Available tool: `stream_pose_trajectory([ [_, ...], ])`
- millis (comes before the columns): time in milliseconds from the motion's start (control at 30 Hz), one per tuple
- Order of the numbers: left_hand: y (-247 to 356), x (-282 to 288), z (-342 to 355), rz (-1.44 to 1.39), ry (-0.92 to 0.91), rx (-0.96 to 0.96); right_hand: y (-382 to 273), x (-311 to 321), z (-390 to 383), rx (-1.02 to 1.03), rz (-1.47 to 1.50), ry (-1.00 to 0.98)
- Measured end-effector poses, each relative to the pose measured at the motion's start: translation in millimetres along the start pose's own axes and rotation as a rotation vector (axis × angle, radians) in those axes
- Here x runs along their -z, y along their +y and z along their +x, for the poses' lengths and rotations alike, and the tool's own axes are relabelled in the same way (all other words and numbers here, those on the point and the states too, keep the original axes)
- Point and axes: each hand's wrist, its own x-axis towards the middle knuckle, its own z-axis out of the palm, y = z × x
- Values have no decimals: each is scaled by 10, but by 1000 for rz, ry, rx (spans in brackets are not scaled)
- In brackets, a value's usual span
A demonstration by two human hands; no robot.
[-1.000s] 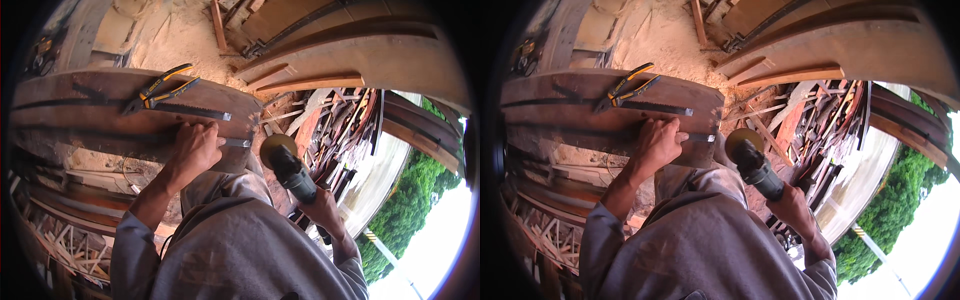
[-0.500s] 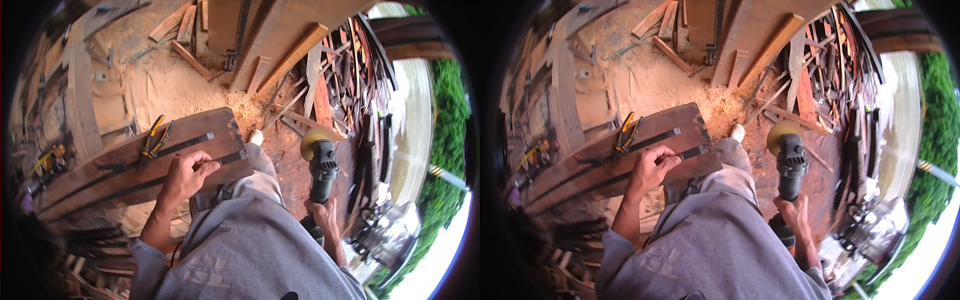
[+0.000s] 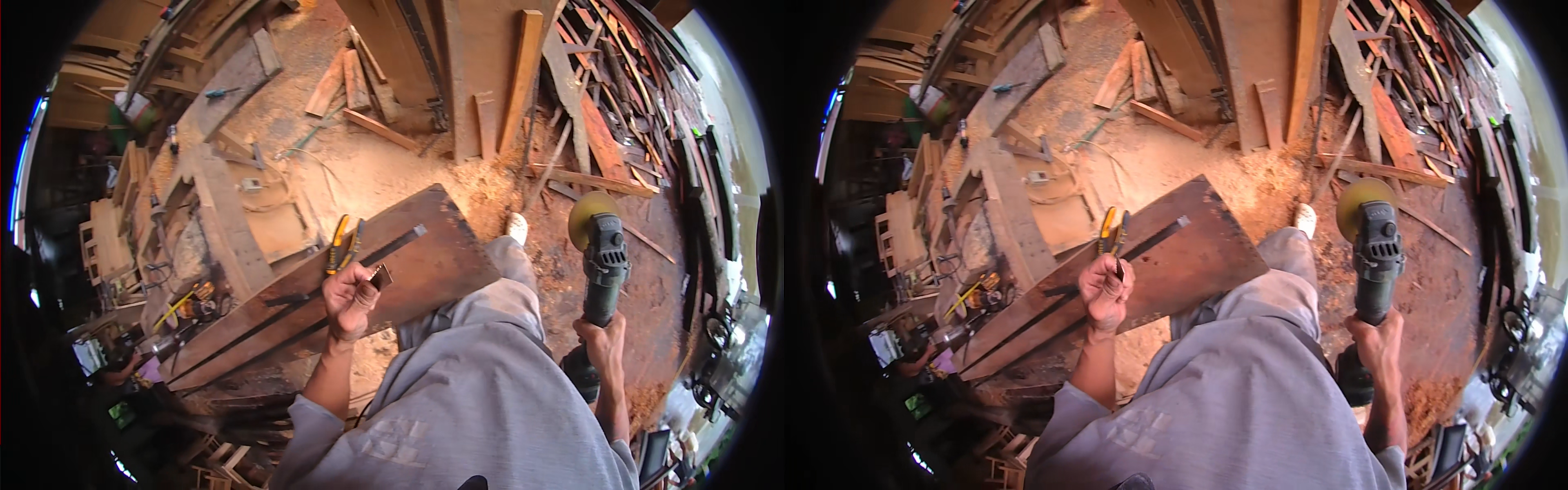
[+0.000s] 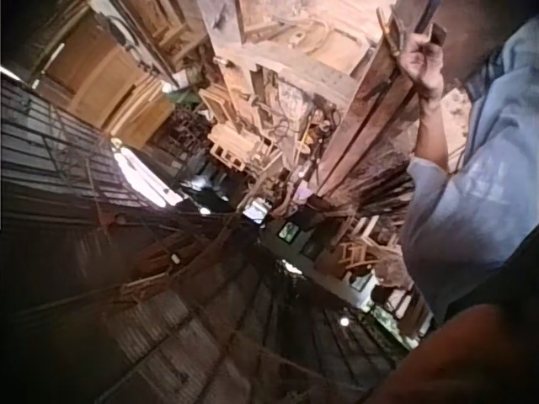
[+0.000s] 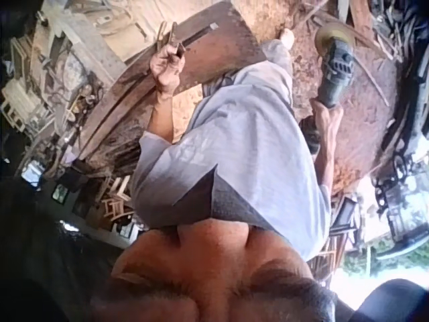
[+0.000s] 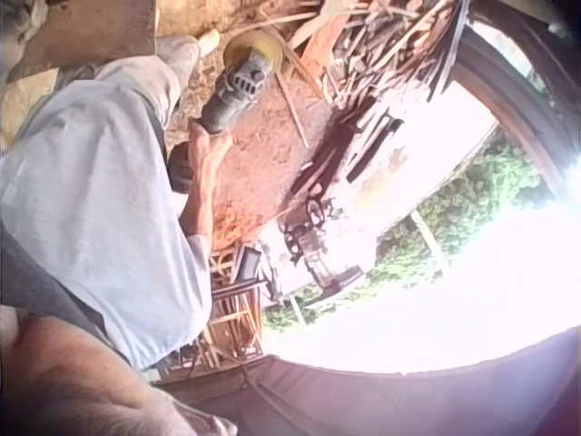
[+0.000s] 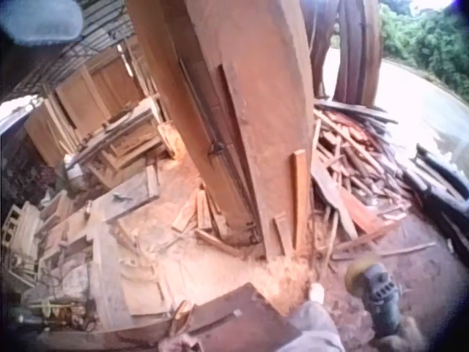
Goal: The person cuts a thin metal strip using an angle grinder. They hold the metal strip against a large wooden board by hand and guide the spinning cutting disc through the metal, creating sparks, before picking up the severed piece.
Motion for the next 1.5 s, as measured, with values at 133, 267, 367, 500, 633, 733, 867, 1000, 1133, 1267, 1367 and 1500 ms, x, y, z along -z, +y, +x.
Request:
stream_pose_trajectory([
  [133, 34, 14, 5, -40, -35, -52, 35, -100, -26, 70, -5, 21],
  [267, 52, 51, -2, -43, -49, -69, 57, -155, -55, 93, -18, -2],
  [367, 22, 59, 2, -102, -77, -80, 22, -181, -97, 86, -31, -18],
  [500, 28, 120, 38, -244, -107, -68, 60, -176, -175, 34, -103, -39],
  [633, 71, 208, 94, -313, -104, -95, 62, -234, -247, 48, -62, -39],
  [733, 169, 303, 99, -282, -78, -81, 113, -244, -246, 68, -69, -19],
  [867, 223, 347, 96, -307, -43, -43, 206, -223, -216, 64, -42, -30],
  [1000, 156, 330, 125, -327, -91, -48, 162, -173, -239, 49, -59, -8],
  [1133, 125, 124, 212, -161, -91, 102, 197, -195, -212, 93, -67, -5],
  [1267, -23, -379, 273, 729, -136, 330, 84, -381, -169, 121, -96, 39],
  [1367, -336, -486, 258, 958, -106, 291, -36, -533, -105, 83, -145, 22],
  [1500, -640, -496, 274, 969, -56, 303, -82, -696, 54, 145, -220, -64],
])
